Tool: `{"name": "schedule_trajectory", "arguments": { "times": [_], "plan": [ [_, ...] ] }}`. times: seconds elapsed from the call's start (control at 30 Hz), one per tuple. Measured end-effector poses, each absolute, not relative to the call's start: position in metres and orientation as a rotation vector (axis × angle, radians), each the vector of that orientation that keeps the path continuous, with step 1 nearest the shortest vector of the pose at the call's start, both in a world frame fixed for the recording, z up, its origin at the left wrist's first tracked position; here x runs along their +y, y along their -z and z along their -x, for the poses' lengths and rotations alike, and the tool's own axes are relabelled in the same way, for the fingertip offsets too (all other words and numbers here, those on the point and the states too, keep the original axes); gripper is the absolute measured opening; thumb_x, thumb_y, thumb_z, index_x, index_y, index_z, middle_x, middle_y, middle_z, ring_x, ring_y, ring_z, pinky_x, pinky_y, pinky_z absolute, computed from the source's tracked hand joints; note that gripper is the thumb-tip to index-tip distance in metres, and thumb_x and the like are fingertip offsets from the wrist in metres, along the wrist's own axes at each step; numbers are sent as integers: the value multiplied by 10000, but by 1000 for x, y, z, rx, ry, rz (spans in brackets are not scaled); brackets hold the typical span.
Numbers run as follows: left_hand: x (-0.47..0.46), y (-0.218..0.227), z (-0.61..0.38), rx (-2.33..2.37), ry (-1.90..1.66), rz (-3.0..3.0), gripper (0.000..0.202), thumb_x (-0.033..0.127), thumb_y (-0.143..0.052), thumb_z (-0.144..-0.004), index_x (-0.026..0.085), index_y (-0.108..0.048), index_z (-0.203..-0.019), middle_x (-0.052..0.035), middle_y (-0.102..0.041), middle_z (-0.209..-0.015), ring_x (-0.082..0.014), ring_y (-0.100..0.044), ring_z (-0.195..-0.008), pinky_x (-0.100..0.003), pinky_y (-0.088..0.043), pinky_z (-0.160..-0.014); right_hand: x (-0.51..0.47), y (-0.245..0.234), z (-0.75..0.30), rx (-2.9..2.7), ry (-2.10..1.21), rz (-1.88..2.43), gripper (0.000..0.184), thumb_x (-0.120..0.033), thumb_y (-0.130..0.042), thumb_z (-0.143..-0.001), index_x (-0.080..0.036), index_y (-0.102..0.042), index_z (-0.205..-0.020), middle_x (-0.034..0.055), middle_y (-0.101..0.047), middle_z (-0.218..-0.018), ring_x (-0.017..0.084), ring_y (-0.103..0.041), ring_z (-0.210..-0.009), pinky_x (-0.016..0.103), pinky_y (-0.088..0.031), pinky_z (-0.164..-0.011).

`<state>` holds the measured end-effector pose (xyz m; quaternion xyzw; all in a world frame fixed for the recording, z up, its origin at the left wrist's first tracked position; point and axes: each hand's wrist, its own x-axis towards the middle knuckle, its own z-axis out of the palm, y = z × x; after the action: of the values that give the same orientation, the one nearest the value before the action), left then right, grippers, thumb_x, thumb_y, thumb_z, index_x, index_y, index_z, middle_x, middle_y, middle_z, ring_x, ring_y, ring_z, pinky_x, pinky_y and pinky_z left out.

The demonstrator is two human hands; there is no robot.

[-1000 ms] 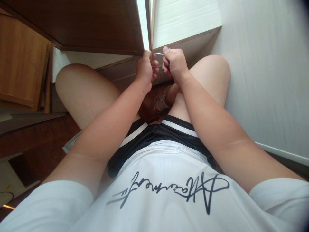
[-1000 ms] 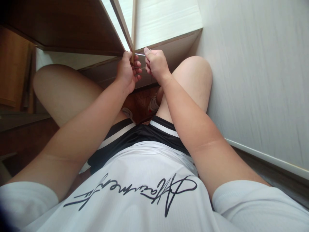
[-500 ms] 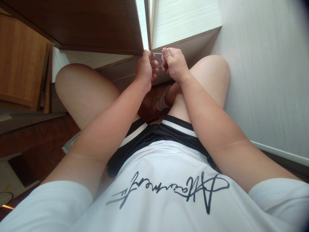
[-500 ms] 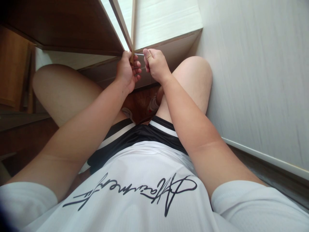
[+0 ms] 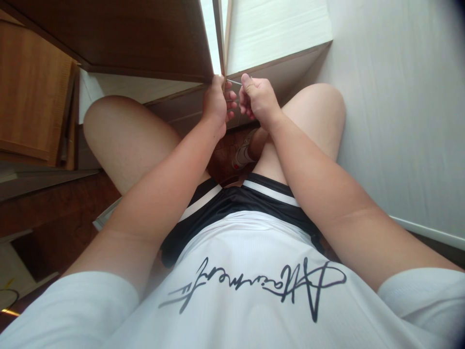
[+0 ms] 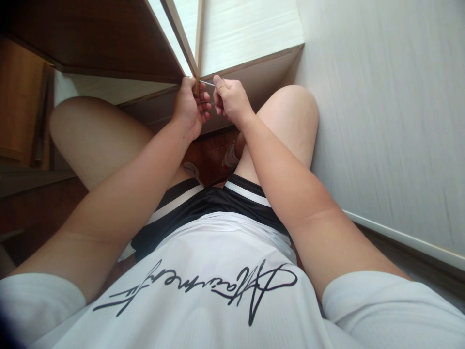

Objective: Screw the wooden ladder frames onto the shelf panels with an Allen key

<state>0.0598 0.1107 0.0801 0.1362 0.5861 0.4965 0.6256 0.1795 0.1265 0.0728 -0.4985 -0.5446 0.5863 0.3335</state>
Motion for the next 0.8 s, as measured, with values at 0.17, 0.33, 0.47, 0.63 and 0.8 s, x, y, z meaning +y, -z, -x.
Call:
{"name": "schedule_trajectory", "arguments": {
  "times": [0.17,0.33,0.47,0.63,0.8],
  "plan": [
    [110,-79,-60,1409,-1133,-316,248,543,-553,-794,310,-603,-726,-13,-610,-595,-181,-583,-491,-301,-390,-429,129,-69,-179,-1316,-1647,1310,613,-743,-382,-861,-241,-500,-529,-6,-482,-399,117,-368,-350,287,-217,-365],
    [108,-81,-61,1439,-1078,-255,241,571,-568,-776,347,-634,-834,-9,-606,-561,-210,-620,-525,-310,-405,-428,131,-66,-181,-1135,-1793,1323,519,-672,-449,-841,-255,-448,-532,-6,-445,-396,134,-333,-377,300,-195,-415],
    [108,-81,-62,1342,-1049,-183,269,594,-572,-768,366,-639,-895,-2,-608,-558,-201,-610,-499,-305,-398,-414,132,-66,-183,-1082,-1850,1305,541,-696,-441,-841,-253,-419,-532,-9,-425,-412,131,-315,-384,301,-174,-432],
    [108,-83,-63,1418,-1029,-218,265,594,-556,-772,360,-643,-860,-8,-608,-560,-207,-615,-512,-307,-397,-414,131,-72,-182,-1242,-1650,1350,567,-689,-415,-889,-250,-448,-531,-12,-455,-418,124,-335,-372,305,-186,-416],
    [110,-83,-63,1398,-1048,-240,253,567,-546,-790,339,-643,-838,-3,-591,-538,-193,-606,-505,-298,-391,-418,129,-77,-182,-1397,-1442,1310,517,-434,-440,-985,-238,-431,-507,-27,-466,-428,100,-361,-379,297,-253,-456]
  ]
}}
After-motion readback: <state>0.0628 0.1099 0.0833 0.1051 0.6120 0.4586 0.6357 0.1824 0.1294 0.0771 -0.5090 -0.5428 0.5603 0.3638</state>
